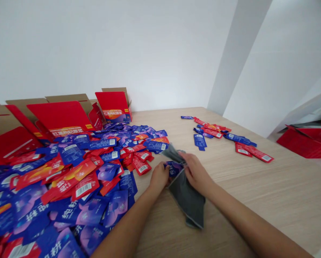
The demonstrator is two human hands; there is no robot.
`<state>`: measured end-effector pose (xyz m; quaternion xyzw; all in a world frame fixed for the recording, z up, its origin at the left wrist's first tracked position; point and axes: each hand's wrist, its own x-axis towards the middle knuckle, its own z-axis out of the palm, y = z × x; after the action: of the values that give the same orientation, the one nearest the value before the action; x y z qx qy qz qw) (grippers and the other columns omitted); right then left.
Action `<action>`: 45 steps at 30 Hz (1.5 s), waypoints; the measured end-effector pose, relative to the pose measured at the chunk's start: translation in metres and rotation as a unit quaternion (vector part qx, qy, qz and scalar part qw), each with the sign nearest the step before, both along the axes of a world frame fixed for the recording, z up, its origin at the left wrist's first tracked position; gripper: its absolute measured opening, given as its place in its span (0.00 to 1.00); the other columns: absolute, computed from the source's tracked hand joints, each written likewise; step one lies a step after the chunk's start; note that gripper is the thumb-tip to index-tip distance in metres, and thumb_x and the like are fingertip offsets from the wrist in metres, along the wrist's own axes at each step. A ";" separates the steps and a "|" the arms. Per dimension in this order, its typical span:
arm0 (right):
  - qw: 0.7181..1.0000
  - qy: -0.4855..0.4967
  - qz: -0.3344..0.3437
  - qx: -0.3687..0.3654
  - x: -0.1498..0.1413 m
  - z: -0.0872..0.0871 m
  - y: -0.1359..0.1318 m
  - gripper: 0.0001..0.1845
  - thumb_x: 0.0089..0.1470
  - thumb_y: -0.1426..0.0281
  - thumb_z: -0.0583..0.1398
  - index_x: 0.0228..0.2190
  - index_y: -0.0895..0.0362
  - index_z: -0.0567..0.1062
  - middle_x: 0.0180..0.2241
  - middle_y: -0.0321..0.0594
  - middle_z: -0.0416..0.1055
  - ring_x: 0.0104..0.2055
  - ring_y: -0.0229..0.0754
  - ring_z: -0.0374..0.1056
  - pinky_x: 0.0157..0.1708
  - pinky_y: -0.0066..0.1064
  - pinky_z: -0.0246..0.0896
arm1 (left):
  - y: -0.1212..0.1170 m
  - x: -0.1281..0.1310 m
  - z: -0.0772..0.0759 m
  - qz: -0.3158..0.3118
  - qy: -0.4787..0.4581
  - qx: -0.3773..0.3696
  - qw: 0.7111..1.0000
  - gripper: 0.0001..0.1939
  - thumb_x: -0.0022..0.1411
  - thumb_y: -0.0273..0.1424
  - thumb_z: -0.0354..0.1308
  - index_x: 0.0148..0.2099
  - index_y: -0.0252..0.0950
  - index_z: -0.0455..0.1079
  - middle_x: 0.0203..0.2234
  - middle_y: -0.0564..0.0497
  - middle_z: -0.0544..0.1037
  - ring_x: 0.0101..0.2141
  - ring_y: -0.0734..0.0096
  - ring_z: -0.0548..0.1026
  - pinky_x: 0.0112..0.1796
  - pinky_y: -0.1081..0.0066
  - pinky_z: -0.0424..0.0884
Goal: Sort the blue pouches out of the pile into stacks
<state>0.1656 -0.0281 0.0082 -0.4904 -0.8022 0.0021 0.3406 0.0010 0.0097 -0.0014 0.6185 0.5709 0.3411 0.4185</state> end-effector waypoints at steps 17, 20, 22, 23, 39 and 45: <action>0.978 -0.164 -0.099 -0.082 0.001 -0.022 0.016 0.28 0.48 0.84 0.49 0.51 0.63 0.69 0.48 0.52 0.67 0.48 0.49 0.59 0.49 0.39 0.57 | -0.003 -0.003 0.003 -0.039 -0.114 -0.081 0.989 0.07 0.61 0.29 0.47 0.30 0.37 0.60 0.08 0.60 0.67 0.06 0.77 0.61 0.09 0.80 0.49; 0.980 -0.128 -0.129 -0.085 0.014 -0.025 0.024 0.26 0.48 0.83 0.49 0.48 0.61 0.72 0.46 0.50 0.69 0.47 0.47 0.61 0.49 0.38 0.57 | -0.001 -0.007 0.001 -0.035 -0.165 -0.089 0.982 0.06 0.60 0.30 0.49 0.31 0.35 0.62 0.10 0.57 0.69 0.08 0.77 0.64 0.09 0.80 0.54; 0.987 -0.061 -0.118 -0.085 0.022 -0.029 0.030 0.27 0.48 0.82 0.49 0.48 0.59 0.73 0.45 0.48 0.70 0.47 0.46 0.62 0.49 0.39 0.57 | 0.002 -0.010 -0.001 -0.043 -0.193 -0.095 0.976 0.05 0.57 0.30 0.53 0.32 0.33 0.65 0.11 0.56 0.71 0.10 0.75 0.67 0.11 0.80 0.59; 0.990 -0.015 -0.113 -0.085 0.026 -0.031 0.032 0.26 0.48 0.81 0.49 0.47 0.58 0.73 0.45 0.47 0.71 0.47 0.45 0.63 0.50 0.40 0.57 | 0.004 -0.010 -0.003 -0.048 -0.203 -0.095 0.973 0.05 0.56 0.30 0.55 0.33 0.33 0.67 0.12 0.55 0.72 0.12 0.74 0.69 0.13 0.79 0.62; 0.989 -0.135 -0.021 -0.052 -0.022 -0.009 -0.007 0.28 0.49 0.82 0.49 0.52 0.62 0.67 0.49 0.52 0.68 0.50 0.50 0.60 0.51 0.43 0.57 | 0.001 -0.012 -0.003 -0.173 0.170 0.250 0.937 0.18 0.51 0.16 0.46 0.33 0.36 0.76 0.35 0.46 0.75 0.39 0.66 0.72 0.45 0.66 0.69; 0.979 -0.181 -0.059 -0.077 -0.017 -0.011 0.005 0.25 0.50 0.83 0.49 0.49 0.61 0.71 0.47 0.49 0.67 0.47 0.49 0.60 0.49 0.38 0.60 | 0.003 -0.011 -0.002 -0.191 0.181 0.248 0.933 0.19 0.52 0.16 0.47 0.38 0.37 0.76 0.35 0.47 0.75 0.39 0.66 0.72 0.44 0.67 0.68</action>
<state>0.1484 -0.0232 -0.0024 -0.5537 -0.8177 -0.0445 0.1506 -0.0098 0.0130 -0.0029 0.8510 0.4055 0.2679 0.1990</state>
